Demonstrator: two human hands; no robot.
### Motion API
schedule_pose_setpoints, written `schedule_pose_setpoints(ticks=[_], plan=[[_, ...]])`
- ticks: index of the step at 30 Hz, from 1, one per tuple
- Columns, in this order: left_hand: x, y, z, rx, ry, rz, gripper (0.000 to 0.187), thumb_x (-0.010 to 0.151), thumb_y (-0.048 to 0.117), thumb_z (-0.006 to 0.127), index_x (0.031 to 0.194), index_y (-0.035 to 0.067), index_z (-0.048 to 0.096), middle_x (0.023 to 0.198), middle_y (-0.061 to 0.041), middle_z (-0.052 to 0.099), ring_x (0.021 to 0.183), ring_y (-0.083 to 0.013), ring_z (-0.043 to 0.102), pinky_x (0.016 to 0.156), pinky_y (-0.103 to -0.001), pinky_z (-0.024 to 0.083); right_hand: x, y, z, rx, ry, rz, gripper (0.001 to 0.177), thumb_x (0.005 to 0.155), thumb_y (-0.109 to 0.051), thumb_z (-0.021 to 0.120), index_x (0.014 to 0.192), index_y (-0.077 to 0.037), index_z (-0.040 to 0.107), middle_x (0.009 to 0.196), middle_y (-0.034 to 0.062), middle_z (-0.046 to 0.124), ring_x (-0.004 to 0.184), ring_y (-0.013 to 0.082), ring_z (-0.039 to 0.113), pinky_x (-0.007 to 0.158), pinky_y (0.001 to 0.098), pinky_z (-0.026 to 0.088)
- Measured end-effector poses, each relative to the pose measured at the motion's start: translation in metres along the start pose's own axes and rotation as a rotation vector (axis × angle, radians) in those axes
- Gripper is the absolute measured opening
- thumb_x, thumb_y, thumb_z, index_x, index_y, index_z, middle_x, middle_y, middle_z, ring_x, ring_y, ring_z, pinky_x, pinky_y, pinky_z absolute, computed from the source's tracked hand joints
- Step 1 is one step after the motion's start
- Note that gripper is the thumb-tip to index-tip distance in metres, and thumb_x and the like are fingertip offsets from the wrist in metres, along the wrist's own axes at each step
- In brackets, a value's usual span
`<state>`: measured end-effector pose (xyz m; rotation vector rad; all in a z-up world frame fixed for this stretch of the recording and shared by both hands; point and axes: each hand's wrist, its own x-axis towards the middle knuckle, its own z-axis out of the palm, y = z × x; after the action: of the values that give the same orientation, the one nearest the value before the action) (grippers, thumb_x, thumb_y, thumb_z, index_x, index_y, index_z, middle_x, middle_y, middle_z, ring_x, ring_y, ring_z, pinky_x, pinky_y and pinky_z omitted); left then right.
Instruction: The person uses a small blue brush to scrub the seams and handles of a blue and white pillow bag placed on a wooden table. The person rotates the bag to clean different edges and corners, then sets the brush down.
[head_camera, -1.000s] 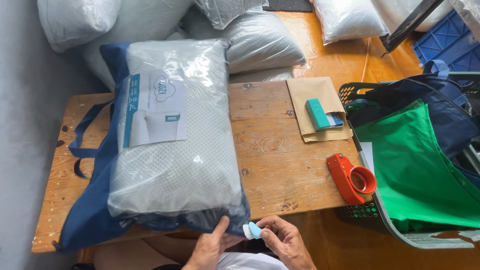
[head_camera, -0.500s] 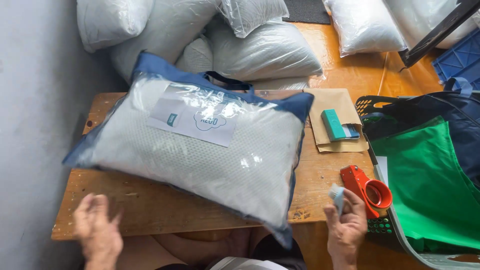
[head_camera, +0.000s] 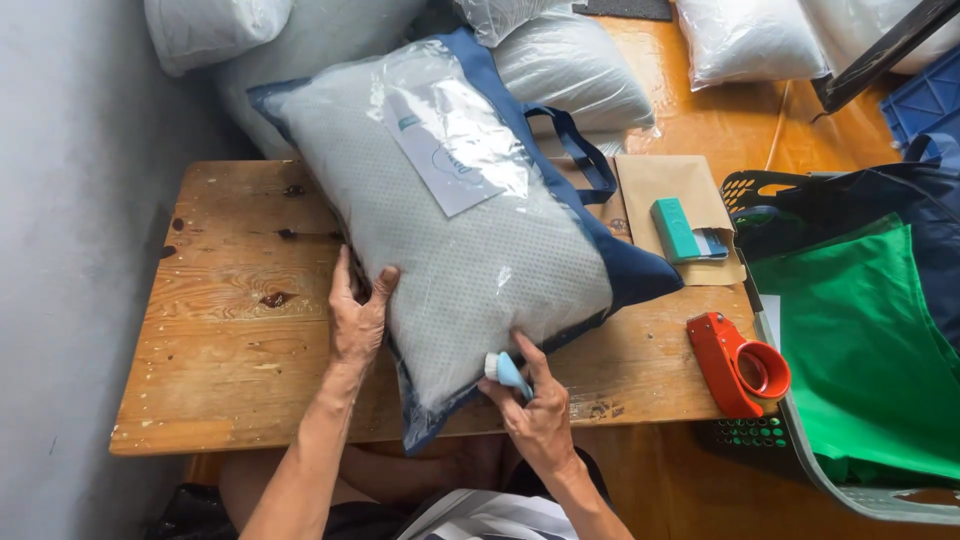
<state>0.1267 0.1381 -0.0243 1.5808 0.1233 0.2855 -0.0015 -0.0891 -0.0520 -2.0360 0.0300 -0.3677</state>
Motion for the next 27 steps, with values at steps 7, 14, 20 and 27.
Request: schedule_pose_setpoints(ticks=[7,14,20,27], plan=[[-0.121,0.015,-0.018,-0.144,0.050,-0.570,0.076,0.080,0.055,0.064,0.128,-0.002,0.046,0.122,-0.020,0.052,0.112,-0.0283,0.052,0.093,-0.042,0.046,-0.014,-0.012,-0.026,0.151,0.003,0.071,0.059,0.091,-0.037,0.068,0.144,-0.012,0.058,0.103,0.0028,0.060,0.092,0.0147,0.061,0.090,0.0267,0.052],[-0.199,0.000,-0.028,-0.486,0.181,-0.758,0.020,0.086,0.013,0.077,0.086,-0.005,0.067,0.081,-0.025,0.074,0.084,-0.0360,0.077,0.084,-0.051,0.067,-0.045,-0.035,-0.010,0.179,-0.118,-0.129,0.037,0.099,-0.014,0.064,0.136,-0.009,0.065,0.085,0.0008,0.062,0.071,0.0109,0.057,0.065,0.0244,0.049],[-0.205,-0.015,-0.025,-0.669,0.098,-0.630,0.019,0.095,0.007,0.071,0.081,-0.002,0.061,0.082,-0.016,0.068,0.078,-0.0206,0.066,0.073,-0.035,0.060,-0.061,-0.055,0.008,0.215,-0.374,-0.297,0.039,0.099,-0.010,0.069,0.138,-0.015,0.065,0.076,-0.0008,0.045,0.063,0.0125,0.046,0.059,0.0251,0.048],[-0.204,-0.004,-0.015,-0.719,0.067,-0.582,0.021,0.093,0.010,0.069,0.079,0.007,0.054,0.087,-0.014,0.074,0.093,-0.0308,0.077,0.097,-0.050,0.062,-0.051,-0.043,0.007,0.119,-0.191,-0.355,0.047,0.096,-0.012,0.074,0.141,-0.018,0.061,0.076,-0.0050,0.055,0.064,0.0093,0.046,0.055,0.0237,0.046]])
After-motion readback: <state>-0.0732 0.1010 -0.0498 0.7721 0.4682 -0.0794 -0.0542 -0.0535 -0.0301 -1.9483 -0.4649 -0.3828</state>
